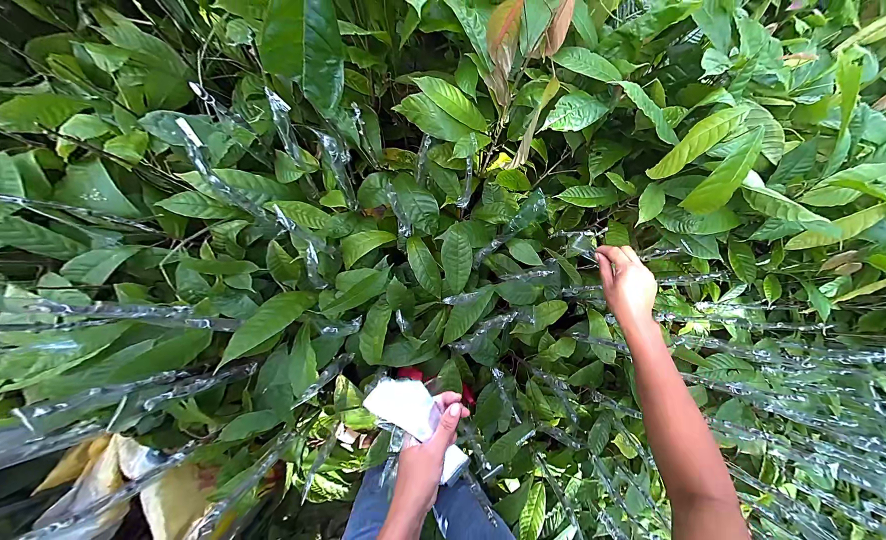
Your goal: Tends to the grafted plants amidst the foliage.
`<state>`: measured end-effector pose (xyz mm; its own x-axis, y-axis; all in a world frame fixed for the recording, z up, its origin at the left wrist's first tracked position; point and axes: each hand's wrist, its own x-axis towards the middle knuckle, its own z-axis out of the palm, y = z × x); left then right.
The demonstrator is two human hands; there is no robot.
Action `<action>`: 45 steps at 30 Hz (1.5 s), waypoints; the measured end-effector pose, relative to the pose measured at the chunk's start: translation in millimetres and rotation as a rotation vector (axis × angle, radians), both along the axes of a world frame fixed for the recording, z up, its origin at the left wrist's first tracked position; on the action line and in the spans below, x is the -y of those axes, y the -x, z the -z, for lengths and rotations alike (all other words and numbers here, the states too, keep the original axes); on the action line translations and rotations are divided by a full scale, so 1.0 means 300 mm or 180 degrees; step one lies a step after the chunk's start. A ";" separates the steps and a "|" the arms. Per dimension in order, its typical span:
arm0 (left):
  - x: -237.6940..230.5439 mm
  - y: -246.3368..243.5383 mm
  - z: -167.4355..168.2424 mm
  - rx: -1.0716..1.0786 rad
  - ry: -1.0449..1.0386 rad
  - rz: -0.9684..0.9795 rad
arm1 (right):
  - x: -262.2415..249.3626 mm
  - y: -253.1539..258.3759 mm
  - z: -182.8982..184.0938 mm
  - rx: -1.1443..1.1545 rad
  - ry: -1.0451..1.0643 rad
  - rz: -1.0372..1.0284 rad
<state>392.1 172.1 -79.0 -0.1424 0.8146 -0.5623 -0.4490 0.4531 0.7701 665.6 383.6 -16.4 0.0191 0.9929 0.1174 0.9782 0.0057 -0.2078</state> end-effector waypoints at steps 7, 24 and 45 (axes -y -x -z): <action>-0.050 -0.048 -0.067 0.0089 -0.0414 0.0280 | 0.044 -0.064 0.005 0.0123 0.0147 0.0336; 0.055 0.044 0.048 -0.0106 0.0142 0.0029 | -0.206 -0.110 0.083 0.0212 0.0872 0.0800; 0.079 0.069 0.107 -0.0116 0.0409 -0.0211 | -0.439 0.146 0.296 0.1828 0.1998 0.0308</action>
